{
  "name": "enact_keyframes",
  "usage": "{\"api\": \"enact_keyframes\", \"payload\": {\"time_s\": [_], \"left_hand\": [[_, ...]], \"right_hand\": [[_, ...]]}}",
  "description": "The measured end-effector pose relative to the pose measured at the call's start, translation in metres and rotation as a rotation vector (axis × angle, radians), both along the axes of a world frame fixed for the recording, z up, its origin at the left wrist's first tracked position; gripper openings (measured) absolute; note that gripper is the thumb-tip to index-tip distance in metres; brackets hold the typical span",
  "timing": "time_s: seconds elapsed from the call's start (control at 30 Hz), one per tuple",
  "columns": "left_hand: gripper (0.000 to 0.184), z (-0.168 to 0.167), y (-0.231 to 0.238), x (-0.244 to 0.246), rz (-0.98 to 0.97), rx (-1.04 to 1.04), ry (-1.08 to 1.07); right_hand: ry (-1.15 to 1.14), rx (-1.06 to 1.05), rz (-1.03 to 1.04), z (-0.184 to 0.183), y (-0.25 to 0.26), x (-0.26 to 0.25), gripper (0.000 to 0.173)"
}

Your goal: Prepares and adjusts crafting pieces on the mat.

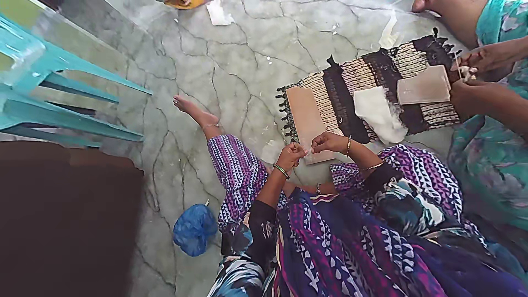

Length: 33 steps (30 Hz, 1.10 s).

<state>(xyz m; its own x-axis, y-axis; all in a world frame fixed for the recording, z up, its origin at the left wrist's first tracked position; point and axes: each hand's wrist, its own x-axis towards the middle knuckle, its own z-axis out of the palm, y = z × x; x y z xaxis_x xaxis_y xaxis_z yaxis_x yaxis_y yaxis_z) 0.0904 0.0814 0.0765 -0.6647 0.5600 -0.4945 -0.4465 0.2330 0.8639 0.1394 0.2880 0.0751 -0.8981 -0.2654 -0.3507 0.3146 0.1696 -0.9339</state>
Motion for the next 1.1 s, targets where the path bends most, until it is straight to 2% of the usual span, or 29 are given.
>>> {"api": "enact_keyframes", "payload": {"time_s": [0.1, 0.17, 0.27, 0.43, 0.63, 0.77, 0.87, 0.97, 1.1], "left_hand": [[0.016, -0.003, 0.005, 0.001, 0.013, -0.038, 0.034], [0.017, -0.007, 0.005, 0.000, 0.030, 0.024, 0.020], [0.018, -0.012, 0.001, -0.003, 0.033, 0.148, -0.013], [0.021, -0.014, -0.003, -0.005, 0.010, 0.150, -0.027], [0.025, -0.014, 0.000, -0.002, -0.045, 0.110, -0.009], [0.029, -0.015, -0.002, -0.004, -0.103, 0.171, -0.040], [0.023, -0.020, -0.002, -0.004, -0.101, 0.204, -0.051], [0.020, -0.016, 0.001, -0.005, -0.071, 0.107, -0.010], [0.021, -0.014, 0.006, -0.005, -0.048, 0.016, 0.028]], "right_hand": [[-0.010, 0.007, -0.003, 0.000, 0.006, 0.001, 0.024], [-0.013, -0.013, -0.014, 0.001, 0.011, 0.002, 0.023], [0.036, -0.158, -0.045, -0.006, 0.022, 0.006, 0.023], [0.118, -0.395, -0.020, -0.007, 0.018, 0.006, 0.020], [0.001, -0.137, 0.004, -0.015, 0.007, 0.000, 0.025], [-0.007, -0.066, 0.016, -0.015, 0.008, -0.002, 0.023], [-0.006, -0.041, 0.022, -0.015, 0.009, -0.001, 0.023], [-0.011, -0.009, 0.032, -0.011, 0.009, -0.002, 0.024], [-0.091, 0.024, -0.021, -0.001, 0.004, -0.001, 0.009]]}}
